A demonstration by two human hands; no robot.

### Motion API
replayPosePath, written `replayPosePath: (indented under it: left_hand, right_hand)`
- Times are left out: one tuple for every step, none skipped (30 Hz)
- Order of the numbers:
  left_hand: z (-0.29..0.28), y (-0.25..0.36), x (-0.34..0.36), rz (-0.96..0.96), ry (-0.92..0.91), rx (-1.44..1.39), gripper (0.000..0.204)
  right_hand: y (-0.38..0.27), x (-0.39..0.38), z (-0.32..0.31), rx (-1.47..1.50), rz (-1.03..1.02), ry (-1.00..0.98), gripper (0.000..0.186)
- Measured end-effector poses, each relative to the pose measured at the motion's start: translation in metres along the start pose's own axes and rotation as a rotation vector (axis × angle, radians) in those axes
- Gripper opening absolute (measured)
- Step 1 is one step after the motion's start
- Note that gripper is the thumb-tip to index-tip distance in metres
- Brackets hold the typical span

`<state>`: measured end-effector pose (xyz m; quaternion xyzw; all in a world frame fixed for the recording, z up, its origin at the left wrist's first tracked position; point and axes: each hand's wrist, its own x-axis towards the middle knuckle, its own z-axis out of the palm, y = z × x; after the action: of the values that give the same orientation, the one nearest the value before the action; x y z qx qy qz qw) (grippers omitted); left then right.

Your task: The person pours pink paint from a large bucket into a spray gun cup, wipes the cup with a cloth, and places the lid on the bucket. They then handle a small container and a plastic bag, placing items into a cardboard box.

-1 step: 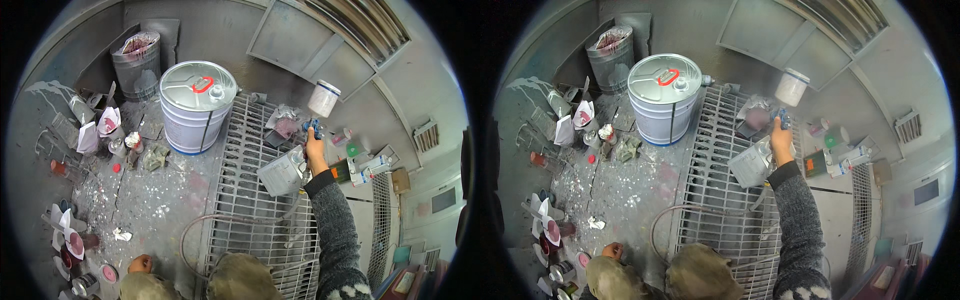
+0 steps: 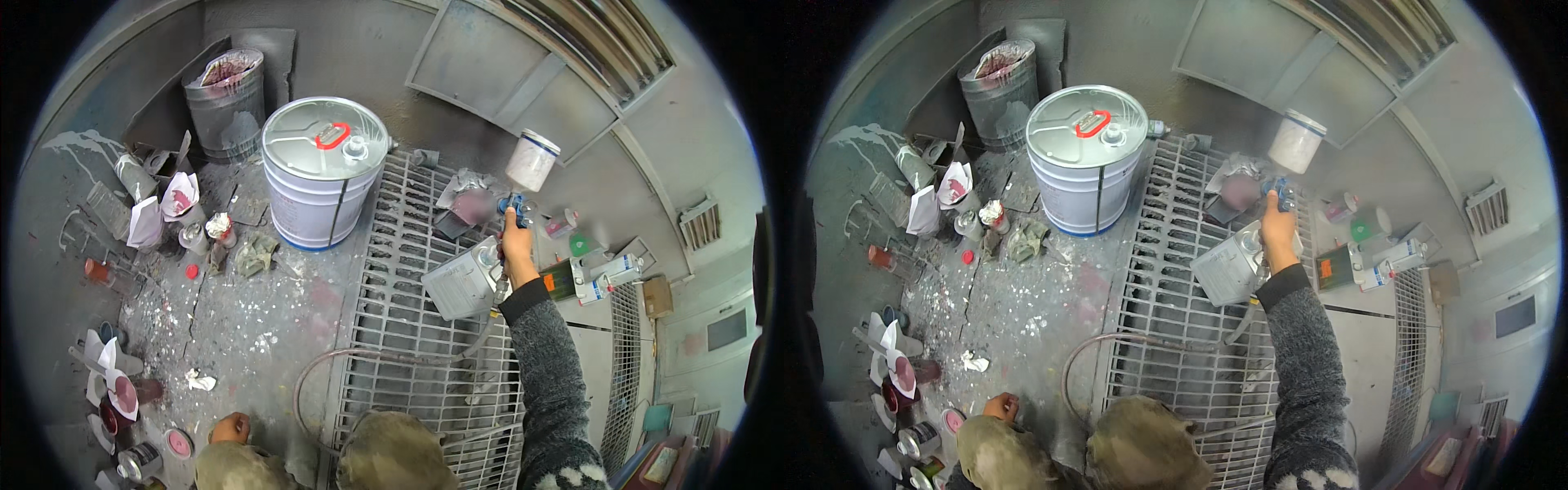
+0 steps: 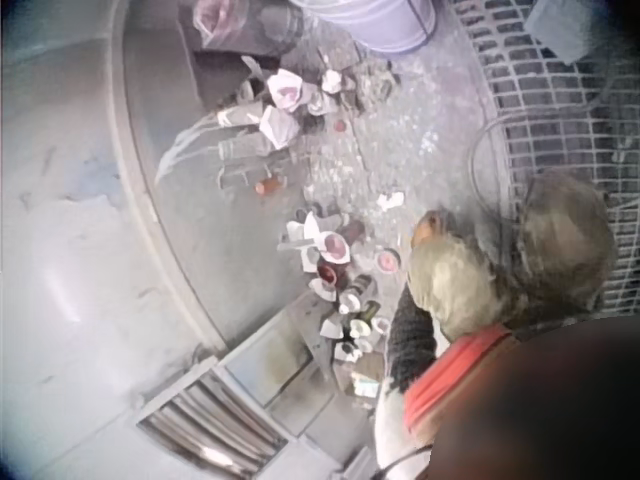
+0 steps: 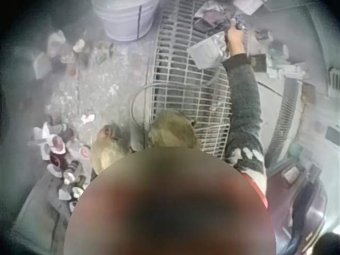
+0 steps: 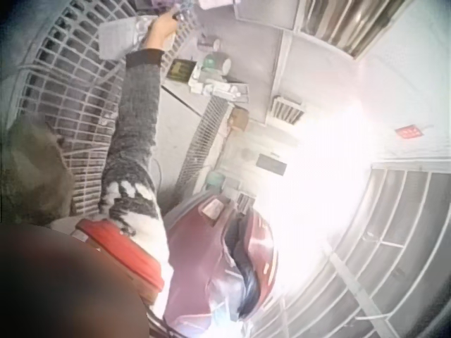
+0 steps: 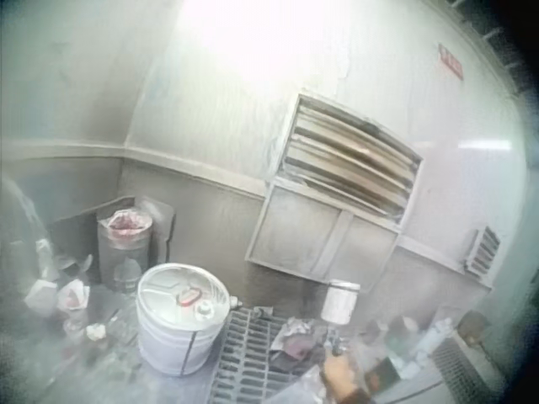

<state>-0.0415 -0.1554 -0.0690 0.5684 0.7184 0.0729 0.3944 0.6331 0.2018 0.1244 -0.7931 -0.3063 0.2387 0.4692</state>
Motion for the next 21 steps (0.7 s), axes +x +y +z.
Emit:
replayPosePath:
  left_hand:
    - [0.003,0.002,0.002,-0.043,0.0,0.048,0.022]
    - [0.004,0.002,0.005,-0.05,0.033,0.083,0.022]
    - [0.005,0.001,0.011,-0.025,0.073,0.04,0.023]
    - [0.006,-0.002,0.016,0.012,0.16,0.005,0.023]
    - [0.006,-0.006,0.023,-0.019,0.191,0.025,0.025]
    - [0.007,-0.011,0.03,-0.034,0.236,-0.004,0.026]
    - [0.006,-0.018,0.039,-0.088,0.276,-0.096,0.027]
    - [0.006,-0.024,0.046,-0.145,0.37,-0.091,0.029]
    - [0.004,-0.031,0.053,-0.197,0.391,-0.063,0.032]
    - [0.002,-0.038,0.061,-0.205,0.437,-0.022,0.035]
    - [0.0,-0.045,0.07,-0.226,0.459,0.01,0.038]
    - [-0.001,-0.052,0.078,-0.247,0.463,-0.024,0.04]
    - [-0.002,-0.058,0.086,-0.275,0.483,-0.063,0.041]
    - [-0.001,-0.064,0.092,-0.254,0.516,-0.032,0.044]
    - [-0.003,-0.07,0.096,-0.296,0.499,-0.02,0.042]
    - [-0.005,-0.075,0.097,-0.305,0.497,-0.028,0.041]
    - [-0.006,-0.077,0.1,-0.282,0.479,-0.065,0.04]
    - [-0.009,-0.077,0.1,-0.273,0.508,0.014,0.029]
    - [-0.016,-0.073,0.102,-0.328,0.512,0.112,0.019]
    - [-0.02,-0.064,0.102,-0.305,0.576,0.009,0.021]
    - [-0.029,-0.05,0.106,-0.221,0.525,-0.103,0.018]
  right_hand:
    - [0.004,0.002,-0.002,-0.013,-0.01,0.022,0.051]
    - [0.006,0.003,-0.005,-0.047,-0.054,0.075,0.052]
    - [0.01,0.005,-0.004,-0.027,-0.08,0.076,0.053]
    - [0.01,0.009,-0.012,-0.14,-0.12,0.066,0.057]
    - [0.012,0.011,-0.015,-0.164,-0.119,0.075,0.06]
    - [0.011,0.012,-0.021,-0.298,-0.148,0.128,0.062]
    - [0.01,0.012,-0.025,-0.396,-0.056,0.109,0.065]
    - [0.009,0.008,-0.029,-0.345,-0.055,0.104,0.067]
    - [0.007,0.003,-0.031,-0.356,-0.01,0.11,0.07]
    - [0.007,-0.006,-0.031,-0.11,-0.06,0.015,0.06]
    - [0.005,-0.019,-0.032,-0.023,0.064,0.005,0.053]
    - [0.003,-0.034,-0.031,-0.003,-0.08,-0.038,0.052]
    - [0.0,-0.045,-0.028,-0.003,-0.064,0.004,0.053]
    - [-0.003,-0.061,-0.027,-0.017,-0.08,0.008,0.052]
    - [-0.005,-0.077,-0.026,-0.031,-0.123,0.012,0.052]
    - [-0.003,-0.093,-0.026,-0.012,-0.144,-0.019,0.052]
    - [-0.002,-0.109,-0.029,0.026,-0.224,-0.083,0.052]
    - [0.0,-0.124,-0.035,-0.125,-0.035,-0.081,0.051]
    - [0.013,-0.145,-0.036,-0.079,-0.11,-0.088,0.051]
    - [0.024,-0.168,-0.042,-0.095,-0.085,-0.165,0.048]
    - [0.036,-0.19,-0.048,-0.165,-0.065,-0.265,0.046]
